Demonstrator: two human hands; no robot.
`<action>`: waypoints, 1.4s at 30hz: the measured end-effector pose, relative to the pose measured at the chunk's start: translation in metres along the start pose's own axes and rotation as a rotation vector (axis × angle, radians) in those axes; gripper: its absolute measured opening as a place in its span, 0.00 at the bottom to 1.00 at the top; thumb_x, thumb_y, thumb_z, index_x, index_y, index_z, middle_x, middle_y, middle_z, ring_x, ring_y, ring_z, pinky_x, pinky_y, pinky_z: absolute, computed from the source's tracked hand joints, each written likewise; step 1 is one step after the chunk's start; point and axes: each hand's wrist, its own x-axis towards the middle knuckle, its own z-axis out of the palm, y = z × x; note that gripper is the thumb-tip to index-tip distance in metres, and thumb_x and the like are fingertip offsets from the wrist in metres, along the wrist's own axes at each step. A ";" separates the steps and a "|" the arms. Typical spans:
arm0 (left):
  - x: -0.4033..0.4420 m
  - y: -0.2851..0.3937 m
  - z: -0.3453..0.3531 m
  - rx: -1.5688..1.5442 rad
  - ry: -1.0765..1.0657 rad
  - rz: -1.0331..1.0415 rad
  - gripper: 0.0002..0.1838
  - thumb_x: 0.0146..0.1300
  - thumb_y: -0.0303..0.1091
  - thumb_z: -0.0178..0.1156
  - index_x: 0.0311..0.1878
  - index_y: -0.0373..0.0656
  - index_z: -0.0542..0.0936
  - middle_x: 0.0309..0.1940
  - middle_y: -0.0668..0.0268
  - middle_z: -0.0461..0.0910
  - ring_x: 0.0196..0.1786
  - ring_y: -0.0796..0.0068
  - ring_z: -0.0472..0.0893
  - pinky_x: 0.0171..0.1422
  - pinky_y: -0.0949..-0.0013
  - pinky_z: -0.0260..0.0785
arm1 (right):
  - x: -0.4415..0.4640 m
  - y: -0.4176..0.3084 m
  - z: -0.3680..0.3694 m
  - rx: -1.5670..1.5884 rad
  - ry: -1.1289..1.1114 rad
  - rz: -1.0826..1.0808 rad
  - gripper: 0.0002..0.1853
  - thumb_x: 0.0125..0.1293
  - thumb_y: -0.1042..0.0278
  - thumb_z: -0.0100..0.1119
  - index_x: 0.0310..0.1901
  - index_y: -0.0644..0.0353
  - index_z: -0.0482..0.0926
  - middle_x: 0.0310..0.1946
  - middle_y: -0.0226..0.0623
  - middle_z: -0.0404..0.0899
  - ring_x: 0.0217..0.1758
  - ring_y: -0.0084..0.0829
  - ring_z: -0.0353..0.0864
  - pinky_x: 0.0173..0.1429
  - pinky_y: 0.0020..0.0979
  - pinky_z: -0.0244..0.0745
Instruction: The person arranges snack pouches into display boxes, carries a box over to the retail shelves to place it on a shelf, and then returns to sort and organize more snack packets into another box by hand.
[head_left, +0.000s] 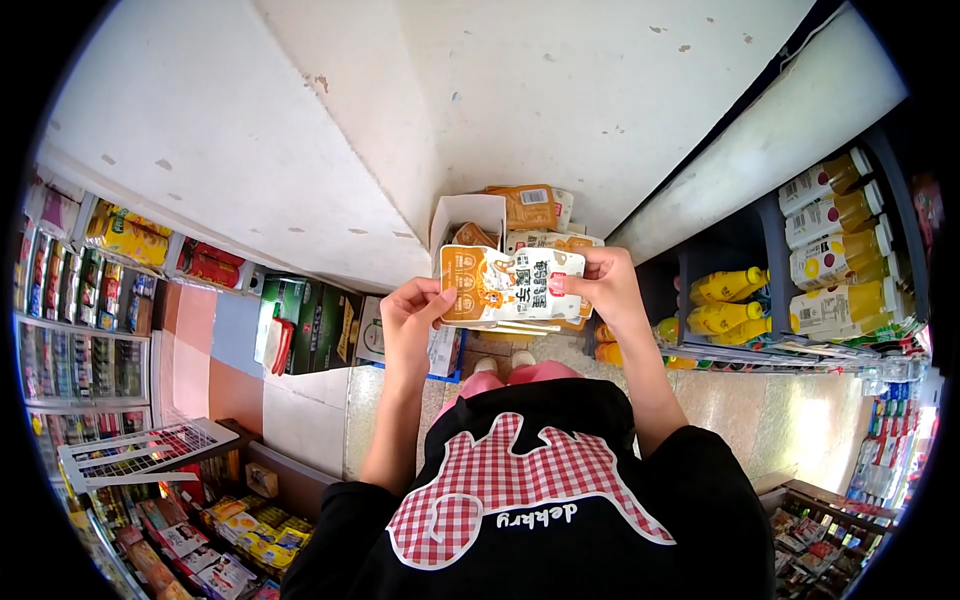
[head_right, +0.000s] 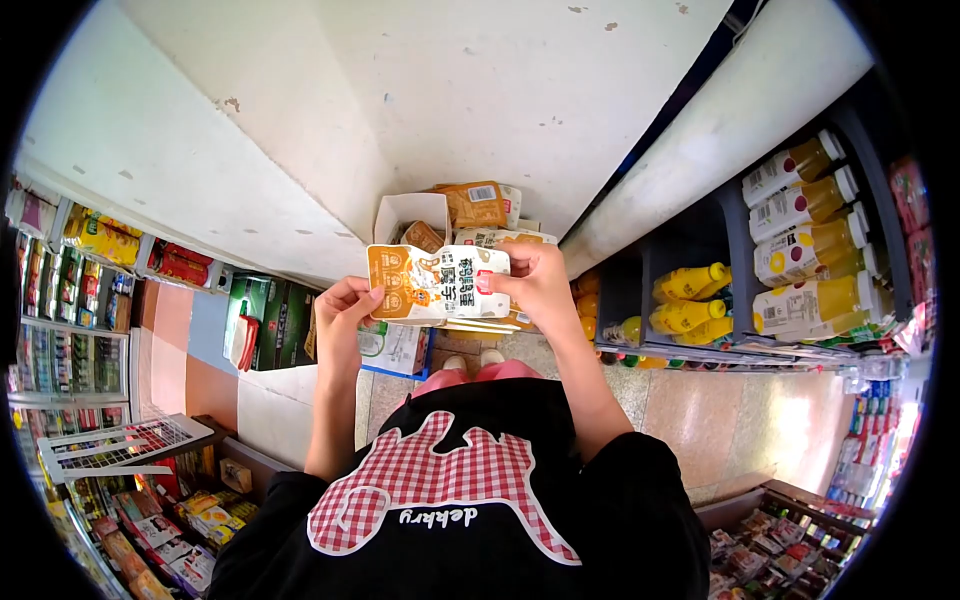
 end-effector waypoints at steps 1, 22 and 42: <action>0.001 -0.001 0.000 -0.020 -0.001 -0.014 0.01 0.60 0.24 0.67 0.33 0.37 0.83 0.22 0.74 0.78 0.24 0.90 0.69 0.29 0.82 0.56 | -0.001 -0.002 0.000 -0.007 -0.004 -0.006 0.09 0.53 0.83 0.68 0.38 0.71 0.84 0.32 0.37 0.87 0.32 0.20 0.84 0.37 0.22 0.77; -0.001 -0.031 0.016 0.174 -0.129 -0.075 0.18 0.71 0.34 0.58 0.62 0.40 0.75 0.35 0.65 0.83 0.28 0.83 0.78 0.32 0.78 0.69 | -0.020 0.030 -0.078 -0.010 0.251 0.095 0.09 0.63 0.74 0.65 0.45 0.66 0.85 0.28 0.30 0.85 0.20 0.12 0.71 0.21 0.15 0.59; 0.002 -0.048 -0.011 0.156 -0.071 -0.091 0.12 0.70 0.30 0.59 0.53 0.37 0.82 0.27 0.63 0.83 0.25 0.84 0.77 0.33 0.79 0.71 | 0.064 0.134 -0.078 -0.116 0.305 0.214 0.15 0.64 0.67 0.66 0.51 0.62 0.83 0.28 0.30 0.85 0.23 0.15 0.75 0.27 0.20 0.67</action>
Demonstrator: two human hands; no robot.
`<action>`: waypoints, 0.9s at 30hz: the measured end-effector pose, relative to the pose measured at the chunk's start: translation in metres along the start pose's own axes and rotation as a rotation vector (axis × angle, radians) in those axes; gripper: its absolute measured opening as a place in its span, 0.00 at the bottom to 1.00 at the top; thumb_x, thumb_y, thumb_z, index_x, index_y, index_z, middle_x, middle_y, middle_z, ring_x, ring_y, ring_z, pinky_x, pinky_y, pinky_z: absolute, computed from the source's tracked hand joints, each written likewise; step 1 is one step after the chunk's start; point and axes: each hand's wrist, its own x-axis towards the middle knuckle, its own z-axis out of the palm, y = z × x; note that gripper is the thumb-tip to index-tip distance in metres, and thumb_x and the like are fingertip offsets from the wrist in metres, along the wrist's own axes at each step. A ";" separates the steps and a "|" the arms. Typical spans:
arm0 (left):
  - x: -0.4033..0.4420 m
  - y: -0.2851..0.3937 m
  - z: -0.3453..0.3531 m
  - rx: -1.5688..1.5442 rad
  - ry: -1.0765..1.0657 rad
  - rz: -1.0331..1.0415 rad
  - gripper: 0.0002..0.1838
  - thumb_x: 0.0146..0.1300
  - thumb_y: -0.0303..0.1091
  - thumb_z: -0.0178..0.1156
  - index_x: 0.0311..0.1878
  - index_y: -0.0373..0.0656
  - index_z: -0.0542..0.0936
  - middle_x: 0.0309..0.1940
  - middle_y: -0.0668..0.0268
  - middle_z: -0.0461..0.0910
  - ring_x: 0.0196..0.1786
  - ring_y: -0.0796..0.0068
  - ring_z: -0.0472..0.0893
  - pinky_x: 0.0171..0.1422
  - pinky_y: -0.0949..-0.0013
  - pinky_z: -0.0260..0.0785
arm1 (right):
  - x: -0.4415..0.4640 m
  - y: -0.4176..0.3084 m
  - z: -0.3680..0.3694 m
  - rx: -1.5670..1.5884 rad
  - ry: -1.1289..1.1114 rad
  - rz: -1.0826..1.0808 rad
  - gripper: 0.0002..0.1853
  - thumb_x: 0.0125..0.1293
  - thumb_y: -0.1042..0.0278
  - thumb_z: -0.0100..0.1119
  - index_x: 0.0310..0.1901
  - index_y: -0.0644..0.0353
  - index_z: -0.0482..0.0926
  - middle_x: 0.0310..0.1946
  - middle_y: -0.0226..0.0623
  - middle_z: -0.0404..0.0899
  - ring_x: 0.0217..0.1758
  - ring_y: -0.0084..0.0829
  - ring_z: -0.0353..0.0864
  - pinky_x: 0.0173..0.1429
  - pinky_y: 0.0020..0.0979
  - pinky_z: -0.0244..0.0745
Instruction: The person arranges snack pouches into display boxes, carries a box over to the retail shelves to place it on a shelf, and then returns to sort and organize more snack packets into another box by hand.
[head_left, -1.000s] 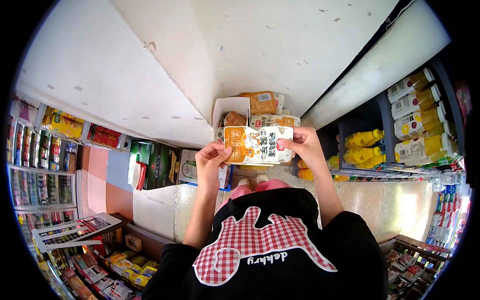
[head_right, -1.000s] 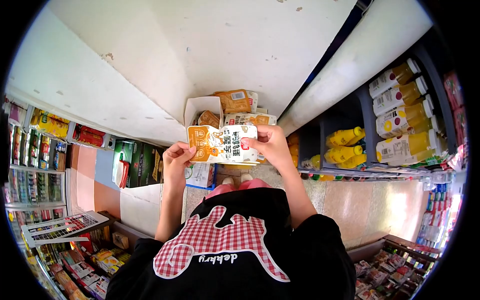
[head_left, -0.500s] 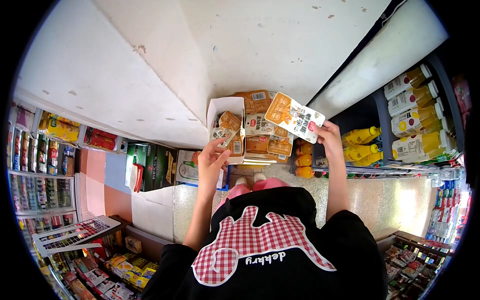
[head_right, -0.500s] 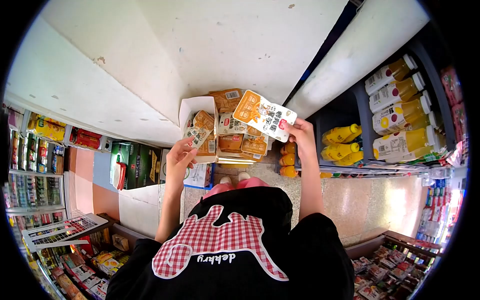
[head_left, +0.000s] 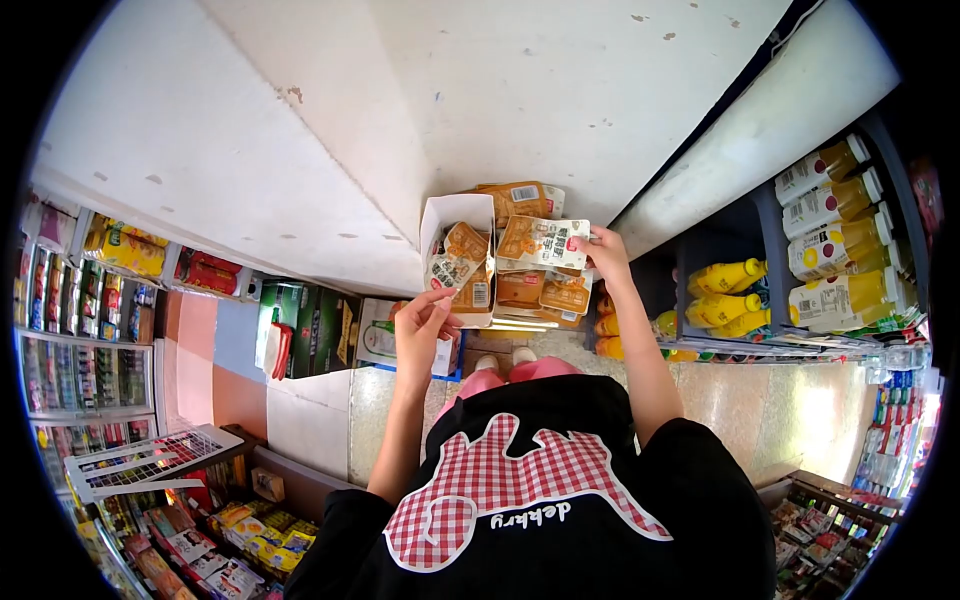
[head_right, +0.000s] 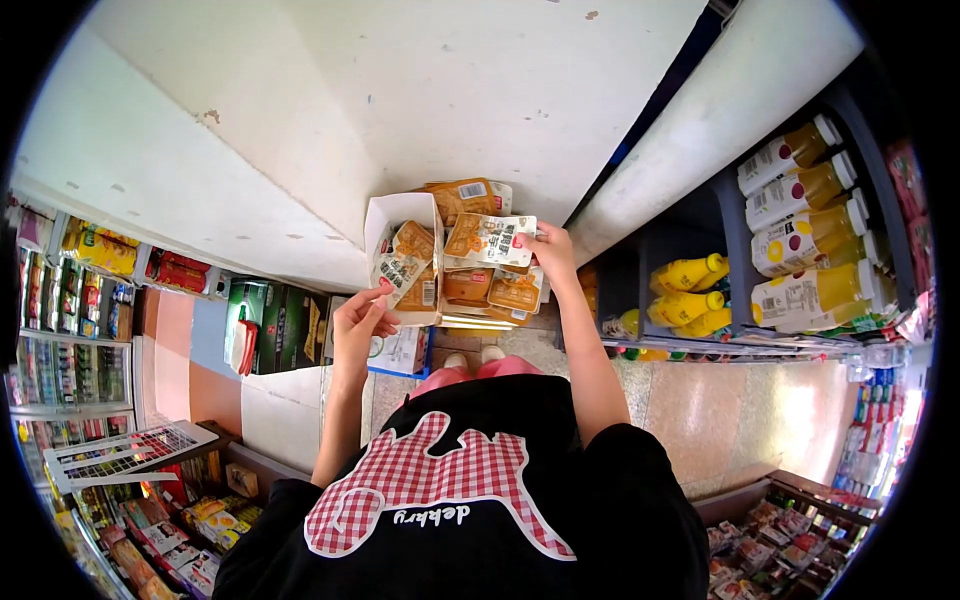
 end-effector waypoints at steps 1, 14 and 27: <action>0.001 -0.004 0.000 0.079 0.019 0.027 0.12 0.69 0.30 0.59 0.52 0.37 0.82 0.28 0.63 0.83 0.25 0.81 0.78 0.33 0.77 0.72 | 0.003 0.005 0.001 -0.025 0.018 -0.014 0.16 0.64 0.65 0.66 0.52 0.63 0.83 0.26 0.30 0.84 0.23 0.15 0.74 0.27 0.21 0.67; 0.068 -0.044 0.038 1.292 0.205 0.409 0.23 0.60 0.28 0.60 0.60 0.37 0.71 0.56 0.55 0.74 0.51 0.49 0.80 0.49 0.52 0.77 | -0.006 0.023 -0.002 -0.518 0.284 -0.221 0.27 0.64 0.47 0.63 0.56 0.60 0.81 0.26 0.39 0.76 0.28 0.34 0.76 0.35 0.36 0.70; 0.123 -0.054 0.043 1.669 0.255 0.365 0.11 0.57 0.25 0.64 0.43 0.40 0.75 0.37 0.61 0.81 0.34 0.64 0.87 0.36 0.66 0.80 | -0.061 -0.021 0.027 -0.497 0.233 -0.339 0.17 0.65 0.55 0.63 0.51 0.55 0.83 0.27 0.37 0.71 0.31 0.35 0.73 0.37 0.35 0.69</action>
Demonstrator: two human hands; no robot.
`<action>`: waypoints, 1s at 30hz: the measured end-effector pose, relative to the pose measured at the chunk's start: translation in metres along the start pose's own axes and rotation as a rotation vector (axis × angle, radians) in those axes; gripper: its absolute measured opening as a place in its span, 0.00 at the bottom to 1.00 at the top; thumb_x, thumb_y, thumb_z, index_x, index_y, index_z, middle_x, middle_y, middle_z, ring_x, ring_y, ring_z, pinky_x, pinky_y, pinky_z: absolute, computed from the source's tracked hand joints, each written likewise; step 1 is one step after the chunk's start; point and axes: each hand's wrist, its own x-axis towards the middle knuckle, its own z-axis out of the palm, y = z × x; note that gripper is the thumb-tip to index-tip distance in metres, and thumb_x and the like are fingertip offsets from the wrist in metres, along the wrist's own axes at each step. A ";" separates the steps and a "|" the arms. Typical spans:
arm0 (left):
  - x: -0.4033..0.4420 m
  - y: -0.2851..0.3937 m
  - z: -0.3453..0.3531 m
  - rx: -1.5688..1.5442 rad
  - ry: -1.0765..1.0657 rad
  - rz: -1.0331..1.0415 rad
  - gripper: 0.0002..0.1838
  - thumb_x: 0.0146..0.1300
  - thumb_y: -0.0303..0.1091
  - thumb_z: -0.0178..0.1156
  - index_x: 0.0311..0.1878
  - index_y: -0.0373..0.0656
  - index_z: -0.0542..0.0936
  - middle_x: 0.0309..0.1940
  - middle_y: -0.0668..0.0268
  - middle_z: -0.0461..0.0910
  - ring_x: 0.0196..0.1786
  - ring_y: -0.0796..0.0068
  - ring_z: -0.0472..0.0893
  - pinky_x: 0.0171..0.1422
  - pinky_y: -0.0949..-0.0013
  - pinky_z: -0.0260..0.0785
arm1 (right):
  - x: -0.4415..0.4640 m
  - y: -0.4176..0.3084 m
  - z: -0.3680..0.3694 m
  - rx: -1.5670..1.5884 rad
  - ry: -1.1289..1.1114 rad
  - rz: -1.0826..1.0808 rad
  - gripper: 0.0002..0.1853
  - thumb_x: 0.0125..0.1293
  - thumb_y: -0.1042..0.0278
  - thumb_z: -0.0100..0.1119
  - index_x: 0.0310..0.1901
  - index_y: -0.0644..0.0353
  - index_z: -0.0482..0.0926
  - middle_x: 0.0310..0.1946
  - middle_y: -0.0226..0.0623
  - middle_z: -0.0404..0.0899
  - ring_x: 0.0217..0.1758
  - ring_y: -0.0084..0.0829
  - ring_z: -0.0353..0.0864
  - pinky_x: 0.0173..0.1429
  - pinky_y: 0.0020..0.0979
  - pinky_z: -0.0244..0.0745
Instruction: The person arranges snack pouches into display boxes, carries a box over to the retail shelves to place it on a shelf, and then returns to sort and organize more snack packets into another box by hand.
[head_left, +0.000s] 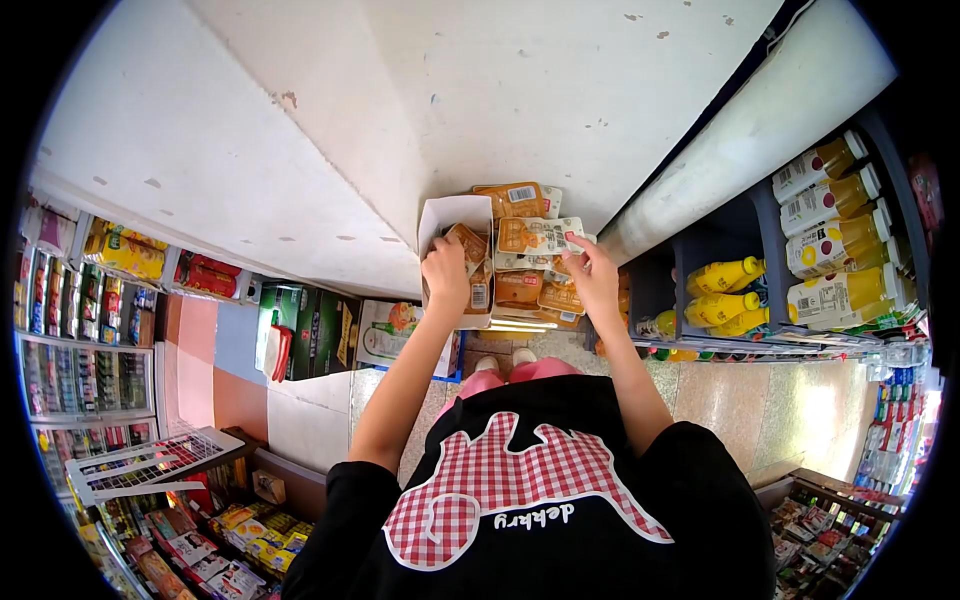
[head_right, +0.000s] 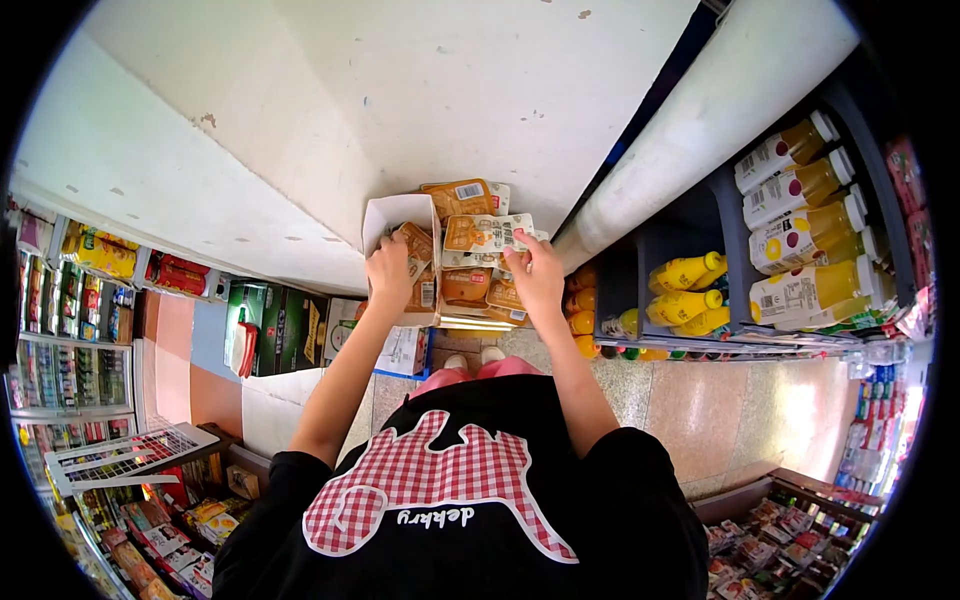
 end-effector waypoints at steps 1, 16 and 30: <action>0.003 0.000 -0.002 0.015 -0.004 0.016 0.10 0.57 0.26 0.63 0.41 0.41 0.75 0.36 0.62 0.82 0.34 0.64 0.87 0.36 0.67 0.80 | -0.001 -0.002 0.001 0.020 -0.009 -0.007 0.17 0.65 0.55 0.63 0.51 0.55 0.83 0.27 0.37 0.71 0.30 0.35 0.73 0.37 0.35 0.69; -0.002 -0.007 -0.084 -0.040 0.058 0.220 0.15 0.49 0.19 0.64 0.40 0.40 0.74 0.30 0.60 0.83 0.38 0.61 0.84 0.38 0.63 0.78 | -0.018 -0.050 0.016 0.194 -0.132 -0.104 0.14 0.65 0.61 0.63 0.50 0.56 0.84 0.27 0.34 0.74 0.24 0.28 0.72 0.31 0.31 0.67; -0.057 -0.055 -0.174 -0.936 0.000 0.218 0.10 0.56 0.14 0.61 0.38 0.36 0.73 0.28 0.61 0.82 0.32 0.67 0.85 0.39 0.69 0.75 | -0.001 -0.103 -0.016 0.842 -0.645 0.341 0.15 0.63 0.63 0.69 0.47 0.63 0.85 0.30 0.25 0.82 0.28 0.13 0.76 0.29 0.17 0.62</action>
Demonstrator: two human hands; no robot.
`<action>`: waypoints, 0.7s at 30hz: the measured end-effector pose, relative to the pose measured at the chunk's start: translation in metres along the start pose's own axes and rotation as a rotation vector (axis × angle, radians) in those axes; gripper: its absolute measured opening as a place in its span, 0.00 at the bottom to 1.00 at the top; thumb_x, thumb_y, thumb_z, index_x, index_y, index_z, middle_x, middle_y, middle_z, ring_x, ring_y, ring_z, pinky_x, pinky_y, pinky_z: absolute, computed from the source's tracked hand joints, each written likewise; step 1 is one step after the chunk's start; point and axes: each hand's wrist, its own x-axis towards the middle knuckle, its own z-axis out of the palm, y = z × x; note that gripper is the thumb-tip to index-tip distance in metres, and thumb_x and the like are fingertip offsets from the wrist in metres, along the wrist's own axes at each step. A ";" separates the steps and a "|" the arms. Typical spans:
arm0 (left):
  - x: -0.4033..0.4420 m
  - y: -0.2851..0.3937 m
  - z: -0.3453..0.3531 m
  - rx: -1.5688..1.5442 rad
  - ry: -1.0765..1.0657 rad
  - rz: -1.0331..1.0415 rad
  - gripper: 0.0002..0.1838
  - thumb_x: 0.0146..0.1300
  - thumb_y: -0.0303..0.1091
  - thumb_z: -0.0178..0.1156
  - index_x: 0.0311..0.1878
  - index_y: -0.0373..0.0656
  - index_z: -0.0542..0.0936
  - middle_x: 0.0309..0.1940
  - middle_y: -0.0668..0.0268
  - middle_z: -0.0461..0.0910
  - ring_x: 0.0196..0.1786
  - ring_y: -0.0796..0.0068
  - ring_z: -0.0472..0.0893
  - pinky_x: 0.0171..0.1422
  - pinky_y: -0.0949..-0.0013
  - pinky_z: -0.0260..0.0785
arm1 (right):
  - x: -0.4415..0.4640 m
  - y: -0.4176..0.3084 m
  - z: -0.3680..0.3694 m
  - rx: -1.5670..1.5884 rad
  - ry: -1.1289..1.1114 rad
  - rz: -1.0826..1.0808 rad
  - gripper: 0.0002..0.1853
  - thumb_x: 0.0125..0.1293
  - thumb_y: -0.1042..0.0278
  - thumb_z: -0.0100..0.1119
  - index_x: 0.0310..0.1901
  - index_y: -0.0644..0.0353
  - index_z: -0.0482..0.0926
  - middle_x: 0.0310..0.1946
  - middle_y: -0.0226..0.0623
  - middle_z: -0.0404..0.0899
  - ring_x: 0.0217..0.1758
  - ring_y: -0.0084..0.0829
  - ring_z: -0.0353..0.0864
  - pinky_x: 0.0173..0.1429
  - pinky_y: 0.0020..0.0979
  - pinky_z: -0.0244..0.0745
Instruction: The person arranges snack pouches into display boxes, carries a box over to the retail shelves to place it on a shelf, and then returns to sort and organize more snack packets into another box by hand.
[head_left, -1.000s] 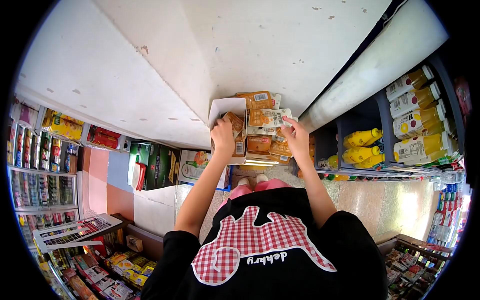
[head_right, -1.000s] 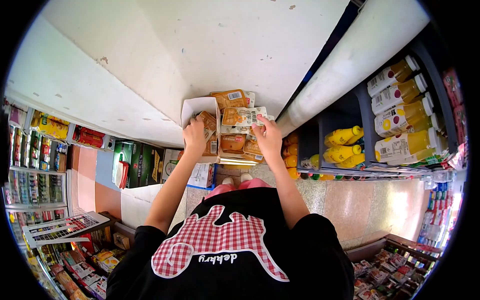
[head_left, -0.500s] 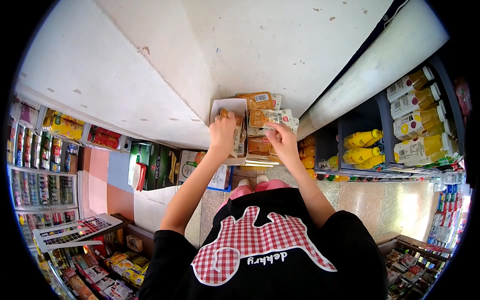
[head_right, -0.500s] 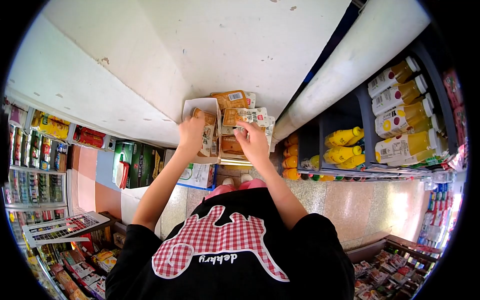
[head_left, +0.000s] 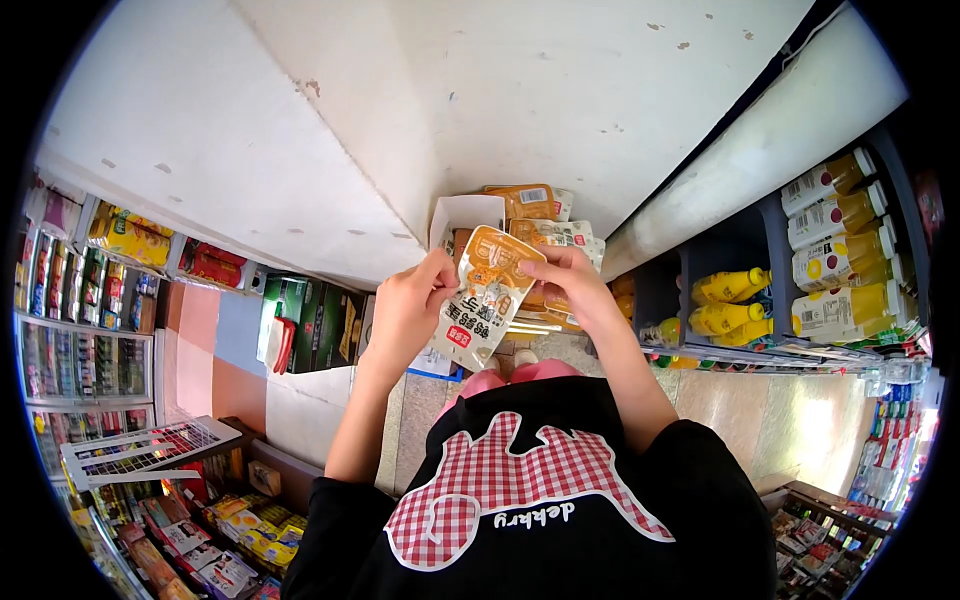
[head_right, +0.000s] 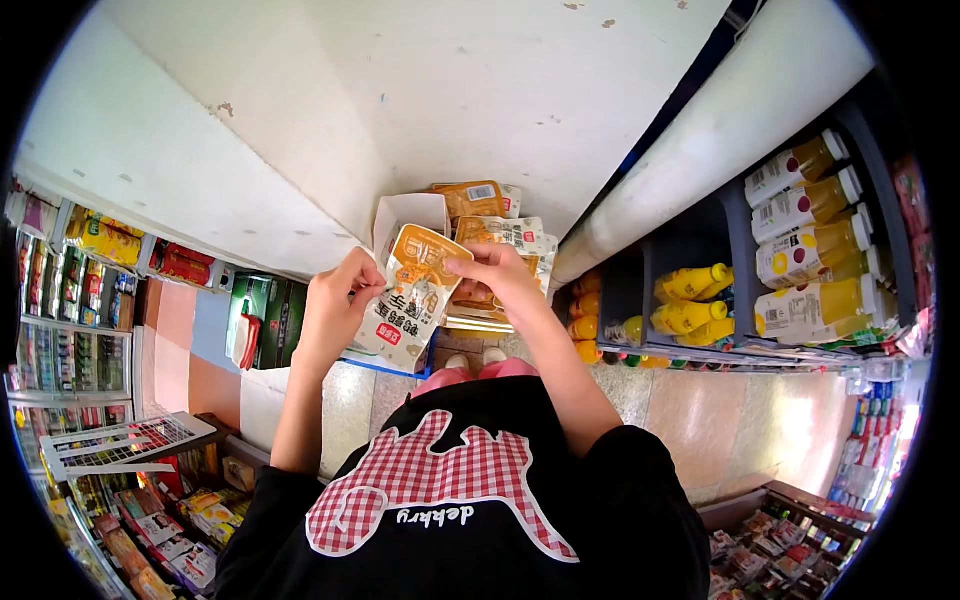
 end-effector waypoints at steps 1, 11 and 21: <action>-0.001 -0.002 0.000 -0.069 0.000 0.002 0.09 0.57 0.14 0.60 0.39 0.36 0.74 0.29 0.61 0.82 0.32 0.68 0.85 0.39 0.70 0.75 | -0.001 -0.002 0.000 0.000 -0.005 -0.002 0.15 0.63 0.64 0.68 0.47 0.64 0.84 0.30 0.26 0.82 0.28 0.13 0.76 0.29 0.17 0.62; -0.030 -0.026 0.018 -0.787 0.270 -0.440 0.09 0.68 0.31 0.63 0.43 0.33 0.80 0.34 0.68 0.83 0.36 0.85 0.79 0.42 0.78 0.71 | -0.016 0.003 0.001 0.112 0.172 -0.026 0.18 0.62 0.71 0.67 0.52 0.66 0.79 0.34 0.29 0.84 0.29 0.15 0.76 0.32 0.18 0.63; -0.030 -0.032 0.029 -0.593 0.296 -0.331 0.09 0.71 0.29 0.59 0.36 0.32 0.79 0.26 0.74 0.76 0.31 0.91 0.69 0.35 0.82 0.61 | -0.013 0.009 -0.011 -0.127 -0.018 0.013 0.14 0.62 0.68 0.70 0.45 0.67 0.84 0.37 0.33 0.86 0.38 0.20 0.83 0.46 0.25 0.78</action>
